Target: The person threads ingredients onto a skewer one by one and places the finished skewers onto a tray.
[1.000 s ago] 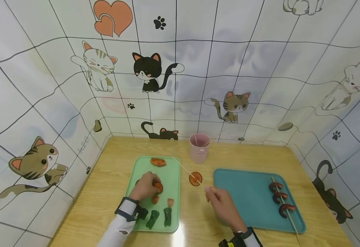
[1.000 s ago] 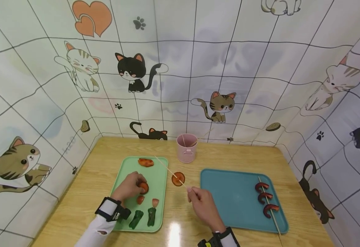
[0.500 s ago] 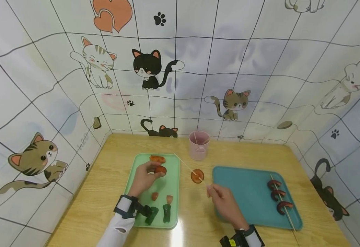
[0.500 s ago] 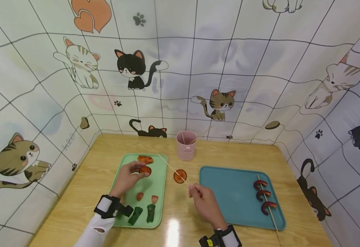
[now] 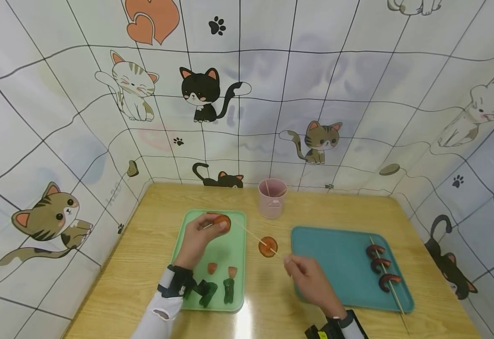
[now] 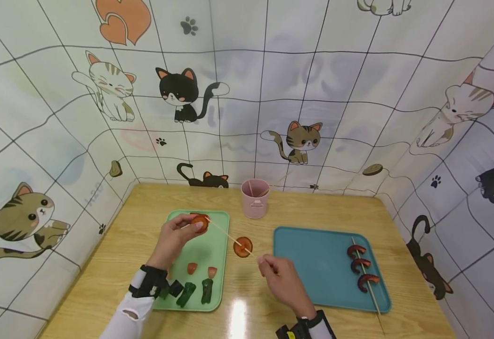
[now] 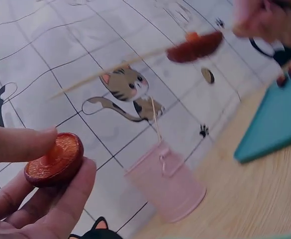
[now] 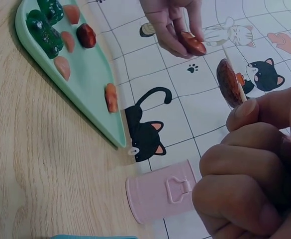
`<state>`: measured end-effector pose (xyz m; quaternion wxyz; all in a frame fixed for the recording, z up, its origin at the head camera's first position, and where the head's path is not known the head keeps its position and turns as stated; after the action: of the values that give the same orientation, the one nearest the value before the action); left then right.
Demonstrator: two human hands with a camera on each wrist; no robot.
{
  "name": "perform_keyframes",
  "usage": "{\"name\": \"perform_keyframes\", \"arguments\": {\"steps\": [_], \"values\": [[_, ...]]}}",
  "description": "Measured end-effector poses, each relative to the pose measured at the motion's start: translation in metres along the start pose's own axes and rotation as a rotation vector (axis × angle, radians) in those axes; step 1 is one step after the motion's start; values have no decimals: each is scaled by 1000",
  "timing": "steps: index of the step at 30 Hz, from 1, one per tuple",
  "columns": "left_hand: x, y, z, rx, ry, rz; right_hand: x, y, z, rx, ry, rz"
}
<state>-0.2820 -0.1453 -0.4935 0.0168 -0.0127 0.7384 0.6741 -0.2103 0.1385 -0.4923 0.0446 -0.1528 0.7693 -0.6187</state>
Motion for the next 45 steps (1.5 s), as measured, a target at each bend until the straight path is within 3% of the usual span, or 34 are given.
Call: {"name": "perform_keyframes", "arguments": {"steps": [3,6,11,18,27,34,41,45], "values": [[0,-1,4,-203,-22,-39,-2,0,2,-6,-16,9],[0,-5,6,-346,-21,-86,-3,1,5,-13,-28,35],[-2,-8,8,-436,-25,-132,-3,-3,9,-38,-47,23],[-5,-7,9,-437,-22,-117,-2,-8,14,-105,-58,-38],[-7,-4,15,-380,-17,-66,1,-6,16,-128,-55,23],[-13,-3,22,-380,-18,-96,4,-4,19,-112,-56,26],[-21,-7,42,-309,-76,-82,8,-8,26,-88,-54,3],[-25,-10,50,-288,-76,-85,10,-8,30,-82,-46,4]]}}
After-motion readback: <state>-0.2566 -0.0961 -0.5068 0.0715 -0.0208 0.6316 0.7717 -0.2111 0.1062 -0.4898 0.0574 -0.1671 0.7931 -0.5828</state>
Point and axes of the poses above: each hand's wrist, its own x-axis towards the middle knuckle, its own z-axis out of the palm, y = z × x, the point moved 9 cm from there along x, towards the middle knuckle, and after that the axes turned 14 degrees about x, right-handed, at the moved point
